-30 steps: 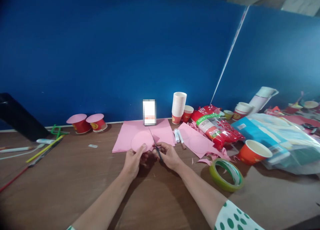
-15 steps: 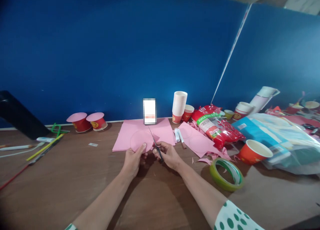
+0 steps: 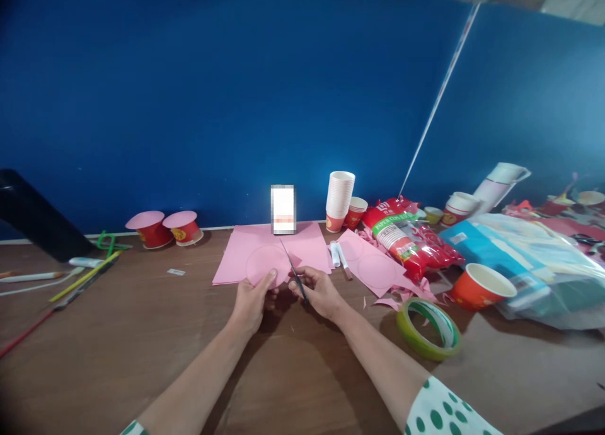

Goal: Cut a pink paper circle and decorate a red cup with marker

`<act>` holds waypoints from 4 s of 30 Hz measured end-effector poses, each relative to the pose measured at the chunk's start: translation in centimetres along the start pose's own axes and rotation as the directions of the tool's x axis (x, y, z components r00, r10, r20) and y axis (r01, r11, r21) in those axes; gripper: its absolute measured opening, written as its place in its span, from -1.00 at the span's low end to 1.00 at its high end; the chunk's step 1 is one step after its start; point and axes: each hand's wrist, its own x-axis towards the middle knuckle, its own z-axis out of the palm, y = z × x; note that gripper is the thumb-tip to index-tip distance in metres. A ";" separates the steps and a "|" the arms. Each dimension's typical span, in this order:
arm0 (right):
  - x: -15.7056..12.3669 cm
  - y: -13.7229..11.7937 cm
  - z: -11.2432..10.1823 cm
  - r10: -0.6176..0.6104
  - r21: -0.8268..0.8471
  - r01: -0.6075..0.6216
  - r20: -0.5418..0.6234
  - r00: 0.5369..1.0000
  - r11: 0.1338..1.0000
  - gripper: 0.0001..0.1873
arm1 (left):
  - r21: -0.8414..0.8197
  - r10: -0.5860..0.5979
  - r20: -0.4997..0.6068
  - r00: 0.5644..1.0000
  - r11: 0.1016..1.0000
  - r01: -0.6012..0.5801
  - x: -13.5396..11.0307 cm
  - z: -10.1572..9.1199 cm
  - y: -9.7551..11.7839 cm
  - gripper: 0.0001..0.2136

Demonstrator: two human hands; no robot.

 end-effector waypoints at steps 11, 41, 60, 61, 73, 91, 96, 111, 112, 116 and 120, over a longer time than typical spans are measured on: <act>-0.1 0.0 -0.2 0.004 0.002 -0.004 0.036 0.999 1.000 -0.46 | -0.004 0.001 -0.014 1.000 1.000 -0.001 0.0 0.0 0.1 -0.62; 0.0 0.3 -0.1 -0.008 -0.013 0.008 0.006 1.000 1.000 -0.47 | -0.003 -0.021 -0.013 1.000 1.000 0.021 -0.2 0.1 0.4 -0.60; 0.0 0.3 -0.1 -0.014 0.004 0.014 -0.001 1.000 1.000 -0.50 | 0.009 -0.002 -0.019 1.000 1.000 0.002 0.1 0.0 0.1 -0.61; 0.0 0.3 -0.1 -0.012 0.009 0.012 -0.002 1.000 1.000 -0.49 | 0.012 -0.004 -0.019 1.000 1.000 0.004 0.0 0.0 0.1 -0.60; 0.0 0.0 0.0 0.000 0.012 0.000 0.003 1.000 1.000 -0.51 | 0.013 -0.005 -0.021 1.000 1.000 0.005 0.0 0.1 0.2 -0.60; 0.0 0.2 -0.1 -0.033 0.014 0.033 0.013 0.999 0.999 -0.54 | -0.013 0.013 -0.017 1.000 1.000 -0.013 0.2 0.0 -0.2 -0.59; 0.0 0.4 -0.2 -0.033 0.019 0.033 0.009 0.999 0.999 -0.56 | -0.014 0.010 -0.019 1.000 1.000 -0.010 0.1 0.0 0.0 -0.60; 0.1 0.7 -0.2 -0.026 0.021 0.026 0.009 1.000 0.999 -0.56 | 0.026 0.041 -0.026 0.999 0.999 -0.040 0.3 -0.1 -0.2 -0.60; 0.1 0.7 -0.2 -0.022 0.026 0.022 0.010 1.000 0.999 -0.56 | 0.034 0.045 -0.025 0.999 0.998 -0.045 0.3 -0.1 -0.2 -0.60; 0.1 0.7 -0.3 -0.017 0.039 0.016 0.012 1.000 0.999 -0.54 | 0.036 0.021 -0.012 1.000 0.999 -0.020 0.3 -0.2 -0.2 -0.60; 0.1 0.5 -0.2 -0.016 0.040 0.015 0.014 1.000 0.999 -0.52 | 0.029 0.016 -0.002 1.000 0.999 -0.016 0.3 -0.2 -0.3 -0.61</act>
